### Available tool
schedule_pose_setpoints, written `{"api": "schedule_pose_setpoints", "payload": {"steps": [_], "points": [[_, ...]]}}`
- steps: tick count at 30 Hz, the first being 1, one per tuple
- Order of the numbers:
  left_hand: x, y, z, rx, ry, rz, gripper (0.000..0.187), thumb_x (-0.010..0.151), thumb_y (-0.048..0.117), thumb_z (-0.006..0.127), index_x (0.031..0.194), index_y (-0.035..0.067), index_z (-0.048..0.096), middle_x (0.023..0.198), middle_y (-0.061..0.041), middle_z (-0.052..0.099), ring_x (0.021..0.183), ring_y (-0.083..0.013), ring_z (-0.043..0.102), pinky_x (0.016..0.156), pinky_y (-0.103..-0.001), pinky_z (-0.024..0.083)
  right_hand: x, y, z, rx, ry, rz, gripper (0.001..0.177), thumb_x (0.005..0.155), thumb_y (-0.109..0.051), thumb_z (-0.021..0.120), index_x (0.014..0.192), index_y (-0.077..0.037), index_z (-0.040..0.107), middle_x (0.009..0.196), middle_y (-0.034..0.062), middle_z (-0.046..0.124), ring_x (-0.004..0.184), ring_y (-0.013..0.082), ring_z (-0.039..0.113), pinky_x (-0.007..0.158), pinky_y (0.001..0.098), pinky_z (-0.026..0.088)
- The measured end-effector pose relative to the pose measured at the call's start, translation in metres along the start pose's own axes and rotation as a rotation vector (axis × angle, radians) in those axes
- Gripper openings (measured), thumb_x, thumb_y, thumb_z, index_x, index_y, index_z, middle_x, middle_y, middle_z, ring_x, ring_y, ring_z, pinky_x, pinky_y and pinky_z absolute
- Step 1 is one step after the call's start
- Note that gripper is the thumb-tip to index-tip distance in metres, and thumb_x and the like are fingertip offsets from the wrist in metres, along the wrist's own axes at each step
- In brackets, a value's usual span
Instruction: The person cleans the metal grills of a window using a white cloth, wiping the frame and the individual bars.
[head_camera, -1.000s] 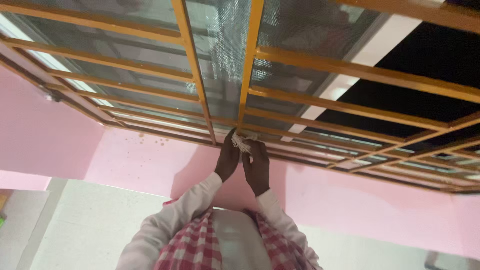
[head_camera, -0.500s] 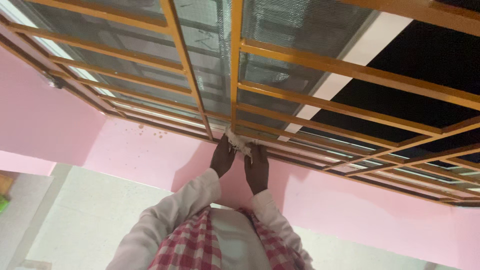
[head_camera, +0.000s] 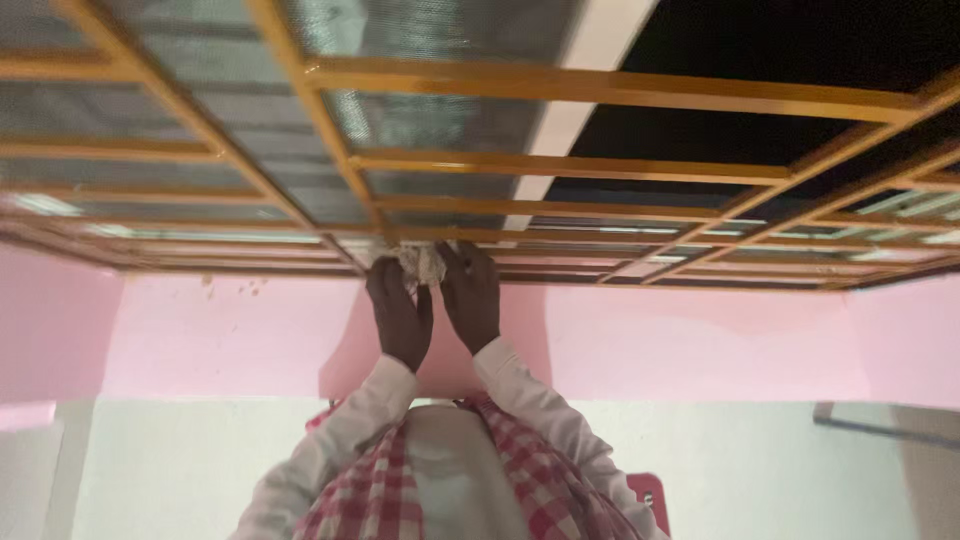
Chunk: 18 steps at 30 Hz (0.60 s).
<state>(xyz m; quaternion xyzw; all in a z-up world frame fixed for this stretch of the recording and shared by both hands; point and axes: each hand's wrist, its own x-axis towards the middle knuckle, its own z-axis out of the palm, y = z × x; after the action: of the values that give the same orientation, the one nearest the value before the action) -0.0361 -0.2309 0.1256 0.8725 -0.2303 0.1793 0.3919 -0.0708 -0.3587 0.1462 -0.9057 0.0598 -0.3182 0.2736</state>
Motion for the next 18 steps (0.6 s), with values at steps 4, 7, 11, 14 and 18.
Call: {"api": "schedule_pose_setpoints", "payload": {"steps": [4, 7, 11, 14, 18], "points": [[-0.005, 0.015, -0.003, 0.037, -0.134, 0.100, 0.065, 0.095, 0.012, 0.068, 0.148, -0.011, 0.038, 0.151, -0.031, 0.041, 0.139, -0.0491, 0.040, 0.117, -0.056, 0.034, -0.011, 0.018, 0.001, -0.007, 0.005, 0.126, 0.060, 0.086, -0.001, 0.068, 0.144, -0.016, 0.060, 0.133, 0.0156, 0.055, 0.111, 0.0354, 0.056, 0.097, 0.0481, 0.049], [0.005, 0.023, 0.001, 0.071, -0.157, 0.213, 0.060, 0.093, 0.012, 0.066, 0.144, -0.007, 0.041, 0.151, -0.029, 0.044, 0.143, -0.0489, 0.039, 0.121, -0.058, 0.031, -0.027, 0.037, -0.008, 0.006, 0.095, 0.176, 0.058, 0.088, 0.001, 0.066, 0.143, -0.016, 0.061, 0.135, 0.0166, 0.055, 0.114, 0.0351, 0.056, 0.098, 0.0457, 0.050], [0.022, 0.045, 0.024, 0.065, -0.269, 0.331, 0.061, 0.094, 0.015, 0.065, 0.146, -0.007, 0.044, 0.148, -0.031, 0.045, 0.141, -0.0481, 0.041, 0.120, -0.057, 0.031, -0.031, 0.072, -0.032, -0.149, 0.158, 0.319, 0.057, 0.087, 0.004, 0.063, 0.141, -0.016, 0.063, 0.135, 0.0195, 0.054, 0.115, 0.0344, 0.057, 0.099, 0.0420, 0.051], [0.036, 0.074, 0.059, 0.137, -0.349, 0.508, 0.061, 0.091, 0.017, 0.066, 0.143, -0.008, 0.046, 0.145, -0.029, 0.048, 0.138, -0.0475, 0.044, 0.120, -0.058, 0.033, -0.038, 0.093, -0.062, -0.210, 0.286, 0.284, 0.055, 0.088, 0.002, 0.066, 0.141, -0.010, 0.061, 0.125, 0.0207, 0.053, 0.115, 0.0379, 0.054, 0.097, 0.0454, 0.048], [0.054, 0.120, 0.100, 0.151, -0.575, 0.515, 0.051, 0.096, 0.016, 0.063, 0.143, -0.002, 0.051, 0.131, -0.027, 0.059, 0.121, -0.0436, 0.057, 0.106, -0.056, 0.043, -0.035, 0.117, -0.095, -0.289, 0.313, 0.413, 0.058, 0.088, 0.003, 0.066, 0.144, -0.011, 0.060, 0.115, 0.0178, 0.054, 0.111, 0.0382, 0.051, 0.096, 0.0474, 0.047]]}}
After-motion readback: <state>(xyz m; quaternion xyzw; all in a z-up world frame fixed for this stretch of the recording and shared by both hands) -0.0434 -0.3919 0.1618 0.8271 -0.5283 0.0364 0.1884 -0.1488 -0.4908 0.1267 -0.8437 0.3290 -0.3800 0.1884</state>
